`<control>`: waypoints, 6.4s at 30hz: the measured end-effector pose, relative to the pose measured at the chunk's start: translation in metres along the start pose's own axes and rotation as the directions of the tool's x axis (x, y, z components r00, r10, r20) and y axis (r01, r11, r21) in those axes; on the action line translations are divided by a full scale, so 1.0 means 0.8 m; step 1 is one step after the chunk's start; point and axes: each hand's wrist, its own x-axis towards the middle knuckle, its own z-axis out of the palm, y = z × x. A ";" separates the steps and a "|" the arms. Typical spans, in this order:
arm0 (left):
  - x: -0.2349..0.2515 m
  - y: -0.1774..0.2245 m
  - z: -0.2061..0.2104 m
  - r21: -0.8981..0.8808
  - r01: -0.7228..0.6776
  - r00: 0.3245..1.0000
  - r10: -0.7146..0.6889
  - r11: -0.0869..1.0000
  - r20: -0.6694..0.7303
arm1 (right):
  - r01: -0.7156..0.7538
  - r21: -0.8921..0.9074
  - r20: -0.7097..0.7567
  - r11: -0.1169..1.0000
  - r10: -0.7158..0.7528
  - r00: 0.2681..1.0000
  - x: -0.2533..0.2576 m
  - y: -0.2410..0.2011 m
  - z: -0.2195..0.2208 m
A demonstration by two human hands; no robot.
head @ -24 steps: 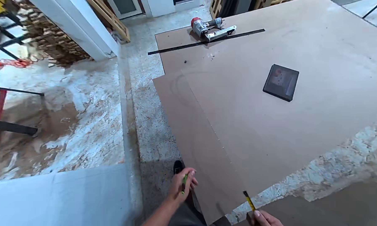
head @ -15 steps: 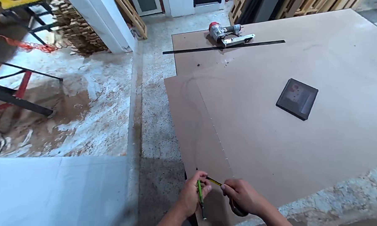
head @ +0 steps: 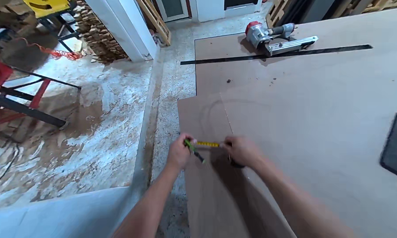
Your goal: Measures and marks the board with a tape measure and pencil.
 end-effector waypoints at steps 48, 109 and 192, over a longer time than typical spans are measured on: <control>0.290 0.029 0.056 -0.302 -0.406 0.847 0.479 0.863 0.230 | 0.419 0.617 -0.750 0.666 0.336 0.570 0.155 0.075 -0.012; 0.294 0.030 0.055 -0.287 -0.479 0.793 0.550 0.829 0.263 | 0.510 0.573 -0.790 0.642 0.267 0.552 0.162 0.078 -0.014; 0.309 0.005 0.048 -0.134 -0.555 0.820 0.567 0.821 0.077 | -0.237 -0.166 -0.053 0.957 0.231 0.971 0.212 -0.002 -0.076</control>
